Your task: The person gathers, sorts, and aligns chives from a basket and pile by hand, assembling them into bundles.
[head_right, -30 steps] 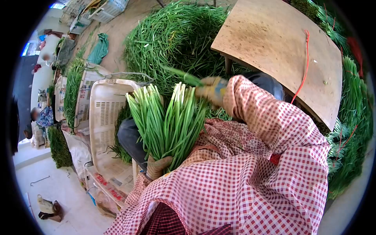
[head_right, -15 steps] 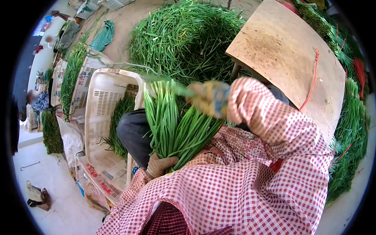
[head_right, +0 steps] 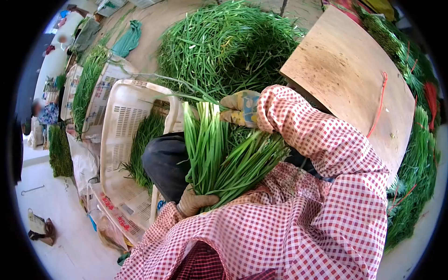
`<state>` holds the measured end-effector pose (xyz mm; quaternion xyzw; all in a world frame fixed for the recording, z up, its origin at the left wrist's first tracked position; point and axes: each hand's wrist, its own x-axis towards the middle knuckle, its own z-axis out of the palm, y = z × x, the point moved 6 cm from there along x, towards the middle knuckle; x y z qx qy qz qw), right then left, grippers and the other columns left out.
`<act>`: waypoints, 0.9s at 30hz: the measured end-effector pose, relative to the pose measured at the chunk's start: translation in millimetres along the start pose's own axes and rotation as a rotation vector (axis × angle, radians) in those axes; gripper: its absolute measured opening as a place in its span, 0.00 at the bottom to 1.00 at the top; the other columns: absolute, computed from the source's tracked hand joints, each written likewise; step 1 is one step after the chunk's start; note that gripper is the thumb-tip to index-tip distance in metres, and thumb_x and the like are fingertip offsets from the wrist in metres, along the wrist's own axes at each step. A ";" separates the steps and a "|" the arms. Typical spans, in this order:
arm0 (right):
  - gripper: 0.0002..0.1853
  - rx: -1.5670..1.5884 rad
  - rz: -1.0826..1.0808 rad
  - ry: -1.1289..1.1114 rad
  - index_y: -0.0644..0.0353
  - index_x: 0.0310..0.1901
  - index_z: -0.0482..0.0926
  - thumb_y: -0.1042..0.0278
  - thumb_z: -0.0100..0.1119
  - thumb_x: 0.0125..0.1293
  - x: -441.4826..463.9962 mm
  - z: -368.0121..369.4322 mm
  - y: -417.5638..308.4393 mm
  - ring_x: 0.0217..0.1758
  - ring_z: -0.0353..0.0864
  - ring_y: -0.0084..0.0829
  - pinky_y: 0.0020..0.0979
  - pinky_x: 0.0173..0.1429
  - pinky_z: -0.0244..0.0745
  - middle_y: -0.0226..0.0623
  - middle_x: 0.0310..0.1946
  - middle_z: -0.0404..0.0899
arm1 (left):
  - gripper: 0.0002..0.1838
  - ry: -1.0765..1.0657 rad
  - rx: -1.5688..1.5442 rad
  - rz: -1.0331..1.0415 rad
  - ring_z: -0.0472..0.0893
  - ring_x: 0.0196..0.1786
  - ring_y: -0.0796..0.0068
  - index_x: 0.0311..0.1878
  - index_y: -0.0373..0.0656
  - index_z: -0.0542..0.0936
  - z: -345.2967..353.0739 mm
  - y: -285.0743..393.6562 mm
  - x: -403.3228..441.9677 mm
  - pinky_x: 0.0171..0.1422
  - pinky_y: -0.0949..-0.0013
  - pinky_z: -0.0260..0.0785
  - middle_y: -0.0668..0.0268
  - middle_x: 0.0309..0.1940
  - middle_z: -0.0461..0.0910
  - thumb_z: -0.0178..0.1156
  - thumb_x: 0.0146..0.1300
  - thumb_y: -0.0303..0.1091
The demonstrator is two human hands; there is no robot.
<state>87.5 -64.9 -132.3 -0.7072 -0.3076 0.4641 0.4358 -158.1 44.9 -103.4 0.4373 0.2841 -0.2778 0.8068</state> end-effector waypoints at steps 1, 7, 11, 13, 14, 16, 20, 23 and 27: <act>0.14 -0.184 -0.067 0.054 0.55 0.52 0.77 0.61 0.50 0.70 -5.8 -0.3 -18.8 0.37 0.79 0.29 0.32 0.42 0.76 0.37 0.36 0.81 | 0.34 0.004 -0.013 0.004 0.78 0.54 0.65 0.60 0.38 0.72 3.0 3.2 -2.8 0.62 0.61 0.69 0.59 0.53 0.79 0.70 0.46 0.20; 0.16 0.871 -0.066 0.713 0.60 0.52 0.76 0.65 0.59 0.64 6.2 -97.7 -63.7 0.51 0.79 0.35 0.36 0.59 0.77 0.38 0.46 0.78 | 0.39 0.132 0.063 0.115 0.78 0.52 0.68 0.62 0.39 0.70 -2.8 3.2 -3.4 0.60 0.64 0.70 0.62 0.51 0.79 0.73 0.42 0.22; 0.06 -0.541 -0.454 1.320 0.58 0.40 0.77 0.76 0.53 0.63 -13.5 -170.7 -131.0 0.24 0.70 0.25 0.29 0.30 0.69 0.35 0.21 0.74 | 0.41 0.172 0.092 0.079 0.75 0.58 0.64 0.66 0.38 0.62 -3.1 5.1 0.6 0.64 0.60 0.67 0.57 0.57 0.74 0.69 0.46 0.18; 0.27 -0.577 0.100 0.939 0.58 0.62 0.61 0.59 0.56 0.65 25.8 -165.2 -84.3 0.59 0.63 0.38 0.34 0.62 0.63 0.45 0.58 0.60 | 0.42 0.168 0.083 0.095 0.75 0.58 0.64 0.65 0.38 0.62 -4.9 6.5 2.2 0.64 0.60 0.67 0.56 0.57 0.75 0.70 0.45 0.18; 0.37 -0.991 0.358 0.627 0.58 0.70 0.55 0.53 0.58 0.65 25.9 -140.2 -79.5 0.71 0.60 0.42 0.37 0.73 0.60 0.48 0.70 0.55 | 0.40 0.187 0.069 0.071 0.77 0.54 0.67 0.62 0.38 0.67 -4.4 8.4 -4.5 0.61 0.63 0.69 0.60 0.53 0.77 0.71 0.42 0.20; 0.35 -0.898 0.396 0.174 0.59 0.68 0.61 0.48 0.55 0.66 14.5 -105.7 -58.9 0.70 0.61 0.46 0.42 0.73 0.59 0.52 0.68 0.58 | 0.37 0.204 -0.007 0.093 0.80 0.49 0.70 0.58 0.38 0.73 -3.5 10.1 -4.9 0.57 0.67 0.71 0.63 0.48 0.81 0.73 0.38 0.22; 0.26 -0.057 0.394 0.311 0.58 0.57 0.73 0.46 0.52 0.67 -39.3 -93.5 -16.5 0.60 0.71 0.43 0.46 0.63 0.69 0.45 0.57 0.72 | 0.34 0.223 0.127 0.067 0.80 0.49 0.68 0.57 0.36 0.74 -17.9 0.3 -7.6 0.57 0.64 0.72 0.62 0.49 0.80 0.72 0.41 0.25; 0.35 0.439 0.286 0.173 0.57 0.61 0.69 0.40 0.60 0.61 -81.1 -67.9 2.0 0.55 0.76 0.42 0.46 0.58 0.75 0.43 0.56 0.73 | 0.34 0.182 0.092 0.042 0.80 0.49 0.67 0.58 0.36 0.73 -24.1 -8.9 -3.6 0.57 0.63 0.72 0.61 0.50 0.80 0.71 0.43 0.24; 0.28 0.088 0.224 0.096 0.57 0.54 0.77 0.41 0.59 0.62 -87.9 -27.6 -2.7 0.48 0.79 0.33 0.35 0.47 0.78 0.40 0.45 0.80 | 0.35 0.134 -0.014 0.090 0.80 0.50 0.64 0.59 0.35 0.71 -14.9 -0.6 -2.4 0.58 0.60 0.74 0.58 0.51 0.79 0.71 0.43 0.19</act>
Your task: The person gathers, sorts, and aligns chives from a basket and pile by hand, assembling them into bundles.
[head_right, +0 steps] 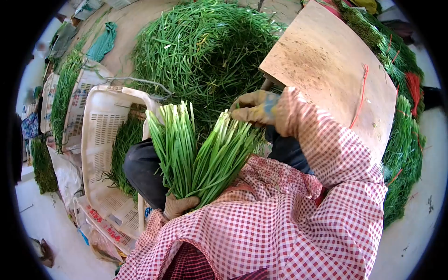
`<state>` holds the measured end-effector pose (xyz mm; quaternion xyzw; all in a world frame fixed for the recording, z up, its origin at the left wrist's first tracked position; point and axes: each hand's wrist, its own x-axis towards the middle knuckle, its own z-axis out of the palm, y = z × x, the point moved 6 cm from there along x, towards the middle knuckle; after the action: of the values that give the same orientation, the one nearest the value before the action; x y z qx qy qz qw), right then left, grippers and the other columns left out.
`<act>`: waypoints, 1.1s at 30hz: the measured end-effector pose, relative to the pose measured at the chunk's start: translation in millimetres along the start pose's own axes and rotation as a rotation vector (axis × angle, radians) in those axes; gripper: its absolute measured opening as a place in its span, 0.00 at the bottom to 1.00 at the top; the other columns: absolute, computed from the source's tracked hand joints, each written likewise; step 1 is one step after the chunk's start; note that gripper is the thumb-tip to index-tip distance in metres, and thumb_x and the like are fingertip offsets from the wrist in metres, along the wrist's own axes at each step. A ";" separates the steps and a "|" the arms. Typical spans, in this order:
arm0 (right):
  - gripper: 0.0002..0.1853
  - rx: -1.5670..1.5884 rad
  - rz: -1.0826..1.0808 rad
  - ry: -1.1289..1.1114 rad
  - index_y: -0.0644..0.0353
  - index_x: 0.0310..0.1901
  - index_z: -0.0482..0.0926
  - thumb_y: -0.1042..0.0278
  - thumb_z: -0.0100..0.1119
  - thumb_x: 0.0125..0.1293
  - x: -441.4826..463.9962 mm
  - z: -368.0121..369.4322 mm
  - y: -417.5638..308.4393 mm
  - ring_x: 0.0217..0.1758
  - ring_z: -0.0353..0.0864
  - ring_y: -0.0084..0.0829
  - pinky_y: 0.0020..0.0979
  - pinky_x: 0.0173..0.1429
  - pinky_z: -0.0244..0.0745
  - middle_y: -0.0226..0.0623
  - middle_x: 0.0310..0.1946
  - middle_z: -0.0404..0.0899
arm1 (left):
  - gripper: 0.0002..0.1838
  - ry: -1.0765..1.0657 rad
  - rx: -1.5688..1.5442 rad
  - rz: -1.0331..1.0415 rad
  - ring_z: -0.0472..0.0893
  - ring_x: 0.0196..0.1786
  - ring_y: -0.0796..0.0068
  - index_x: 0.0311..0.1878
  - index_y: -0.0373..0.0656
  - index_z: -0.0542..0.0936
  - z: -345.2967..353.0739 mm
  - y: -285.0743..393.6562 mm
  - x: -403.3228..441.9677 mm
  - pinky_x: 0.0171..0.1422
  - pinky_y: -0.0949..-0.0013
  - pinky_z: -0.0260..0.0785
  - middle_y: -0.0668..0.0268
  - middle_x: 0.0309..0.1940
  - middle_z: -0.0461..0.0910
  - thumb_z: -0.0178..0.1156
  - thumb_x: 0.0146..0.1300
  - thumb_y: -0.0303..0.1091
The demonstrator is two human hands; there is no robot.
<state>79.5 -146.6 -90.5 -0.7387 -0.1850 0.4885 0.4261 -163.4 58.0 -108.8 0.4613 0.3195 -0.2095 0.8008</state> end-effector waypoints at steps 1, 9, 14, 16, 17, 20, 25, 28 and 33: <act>0.21 -0.054 -0.077 0.113 0.57 0.46 0.81 0.48 0.60 0.63 3.0 -2.9 -2.6 0.38 0.80 0.26 0.27 0.39 0.76 0.37 0.35 0.82 | 0.35 0.031 0.015 -0.021 0.80 0.51 0.64 0.59 0.36 0.71 -2.8 -3.4 -0.3 0.59 0.60 0.73 0.58 0.52 0.79 0.71 0.43 0.20; 0.16 -0.070 -0.007 1.009 0.58 0.56 0.76 0.64 0.53 0.68 25.0 -143.0 -51.7 0.51 0.80 0.39 0.35 0.56 0.78 0.47 0.50 0.79 | 0.35 0.036 0.016 0.043 0.80 0.50 0.60 0.59 0.35 0.73 -12.4 -9.1 -0.9 0.57 0.57 0.74 0.57 0.50 0.80 0.73 0.43 0.25; 0.18 -0.457 0.045 0.714 0.59 0.55 0.76 0.60 0.51 0.69 5.4 -124.3 -10.6 0.51 0.80 0.39 0.37 0.56 0.78 0.47 0.50 0.79 | 0.34 0.007 -0.093 0.130 0.79 0.49 0.64 0.58 0.35 0.74 -10.6 -6.4 -3.2 0.57 0.61 0.72 0.59 0.50 0.80 0.73 0.42 0.25; 0.19 -0.349 0.155 0.305 0.59 0.55 0.76 0.58 0.51 0.69 -10.5 -63.7 16.7 0.50 0.80 0.39 0.37 0.56 0.78 0.47 0.50 0.79 | 0.34 0.018 -0.049 0.172 0.80 0.49 0.63 0.57 0.34 0.74 -17.2 -7.7 -2.5 0.57 0.60 0.73 0.59 0.50 0.80 0.72 0.42 0.25; 0.19 -0.254 0.189 0.144 0.59 0.55 0.76 0.57 0.51 0.69 -18.2 -33.4 27.5 0.50 0.80 0.39 0.37 0.55 0.78 0.47 0.50 0.79 | 0.34 0.001 -0.049 0.178 0.80 0.49 0.63 0.57 0.34 0.74 -13.5 -3.8 -3.8 0.57 0.60 0.73 0.59 0.49 0.80 0.72 0.42 0.25; 0.20 0.018 0.136 -0.030 0.60 0.55 0.76 0.55 0.50 0.70 -16.9 34.4 39.2 0.50 0.80 0.39 0.38 0.55 0.78 0.47 0.49 0.79 | 0.33 -0.010 -0.062 0.130 0.80 0.50 0.63 0.57 0.34 0.74 -16.0 -4.3 -6.5 0.57 0.61 0.73 0.58 0.50 0.80 0.72 0.42 0.23; 0.23 0.686 -0.212 -0.041 0.61 0.55 0.76 0.51 0.48 0.70 61.0 89.9 28.7 0.49 0.81 0.40 0.39 0.55 0.77 0.46 0.49 0.79 | 0.34 -0.195 -0.034 0.125 0.78 0.54 0.62 0.59 0.36 0.74 4.3 14.1 -11.5 0.61 0.57 0.70 0.58 0.54 0.78 0.73 0.44 0.23; 0.26 1.415 -0.418 -0.044 0.62 0.54 0.76 0.46 0.47 0.70 84.9 100.9 -35.2 0.48 0.81 0.40 0.39 0.54 0.78 0.47 0.48 0.80 | 0.34 -0.334 -0.074 0.138 0.76 0.57 0.62 0.61 0.38 0.72 23.6 24.0 -11.5 0.63 0.58 0.68 0.58 0.56 0.77 0.72 0.48 0.26; 0.41 1.599 -0.608 -0.354 0.65 0.61 0.70 0.31 0.38 0.67 75.9 89.5 -60.8 0.46 0.82 0.43 0.43 0.53 0.79 0.49 0.51 0.79 | 0.35 -0.345 -0.016 -0.007 0.76 0.58 0.63 0.65 0.39 0.68 0.4 10.7 13.5 0.63 0.61 0.68 0.58 0.58 0.75 0.68 0.56 0.40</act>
<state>43.9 -19.5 -98.4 -0.0505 -0.0393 0.4445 0.8935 -147.0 62.2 -111.7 0.4110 0.1807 -0.2857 0.8466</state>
